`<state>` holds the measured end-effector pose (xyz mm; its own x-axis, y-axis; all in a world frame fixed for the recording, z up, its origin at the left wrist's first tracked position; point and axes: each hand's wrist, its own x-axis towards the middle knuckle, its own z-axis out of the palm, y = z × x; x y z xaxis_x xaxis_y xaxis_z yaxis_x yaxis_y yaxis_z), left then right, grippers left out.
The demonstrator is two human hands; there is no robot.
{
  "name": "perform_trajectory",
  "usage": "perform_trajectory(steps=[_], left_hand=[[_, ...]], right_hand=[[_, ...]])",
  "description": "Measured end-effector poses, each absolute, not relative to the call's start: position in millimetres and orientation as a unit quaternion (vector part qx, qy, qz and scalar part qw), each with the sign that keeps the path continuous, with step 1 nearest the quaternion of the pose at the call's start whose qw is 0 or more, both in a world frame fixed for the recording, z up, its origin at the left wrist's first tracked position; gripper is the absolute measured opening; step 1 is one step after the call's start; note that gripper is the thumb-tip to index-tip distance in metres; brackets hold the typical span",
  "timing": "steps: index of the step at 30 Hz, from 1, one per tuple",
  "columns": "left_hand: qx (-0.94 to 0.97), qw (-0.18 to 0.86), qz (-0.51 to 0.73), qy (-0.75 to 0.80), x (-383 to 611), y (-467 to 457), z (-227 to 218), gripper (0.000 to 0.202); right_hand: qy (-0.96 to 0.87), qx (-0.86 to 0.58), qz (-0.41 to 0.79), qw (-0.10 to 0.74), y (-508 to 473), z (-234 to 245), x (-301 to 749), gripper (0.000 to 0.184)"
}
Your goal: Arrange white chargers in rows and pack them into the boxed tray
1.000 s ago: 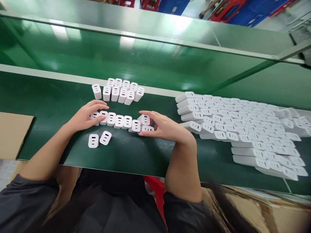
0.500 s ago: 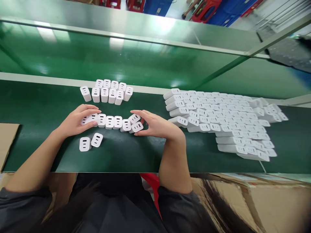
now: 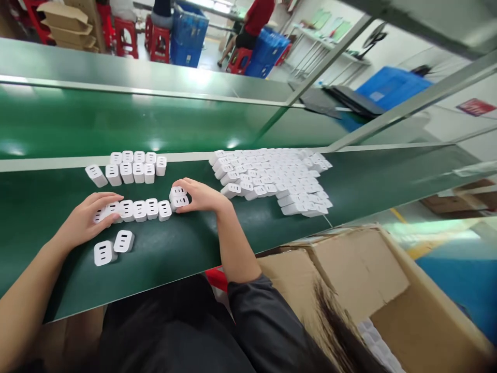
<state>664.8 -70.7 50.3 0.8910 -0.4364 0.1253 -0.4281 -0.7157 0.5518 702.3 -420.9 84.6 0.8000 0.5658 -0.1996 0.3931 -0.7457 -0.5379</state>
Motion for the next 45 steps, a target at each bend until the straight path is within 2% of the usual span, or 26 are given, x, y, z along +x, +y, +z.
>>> perform_trajectory(steps=[8,13,18,26,28,30,32,34,36,39,45], left_hand=[[0.932,0.283,-0.022,-0.228,662,-76,57,0.043],[0.933,0.272,-0.012,-0.236,663,-75,54,0.038],[0.933,0.26,0.003,-0.249,671,-68,43,0.039],[0.937,0.242,0.015,-0.251,664,-76,55,0.045],[0.935,0.239,0.026,-0.263,663,-79,55,0.05],[0.934,0.233,0.036,-0.269,663,-80,54,0.055],[0.935,0.228,0.038,-0.269,663,-80,53,0.057],[0.936,0.225,0.034,-0.267,663,-81,52,0.057],[0.936,0.226,0.032,-0.267,662,-81,52,0.057],[0.937,0.226,0.031,-0.265,661,-83,52,0.059],[0.946,0.197,0.023,-0.257,660,-81,56,0.059]], right_hand=[[-0.161,-0.964,0.023,0.213,-488,81,640,0.057],[-0.007,-0.985,0.002,0.175,-549,66,600,0.059],[0.154,-0.985,0.019,0.076,-599,66,604,0.061],[0.274,-0.959,-0.067,0.037,-604,67,618,0.065],[0.247,-0.961,-0.114,0.057,-586,67,617,0.06],[0.15,-0.969,-0.149,0.128,-558,66,619,0.054],[0.004,-0.965,-0.116,0.235,-519,65,624,0.053],[-0.136,-0.942,-0.04,0.305,-475,64,630,0.056],[-0.241,-0.922,0.008,0.303,-431,62,640,0.065],[-0.335,-0.906,0.016,0.259,-379,56,659,0.073],[-0.395,-0.885,0.028,0.247,-327,44,685,0.055]])
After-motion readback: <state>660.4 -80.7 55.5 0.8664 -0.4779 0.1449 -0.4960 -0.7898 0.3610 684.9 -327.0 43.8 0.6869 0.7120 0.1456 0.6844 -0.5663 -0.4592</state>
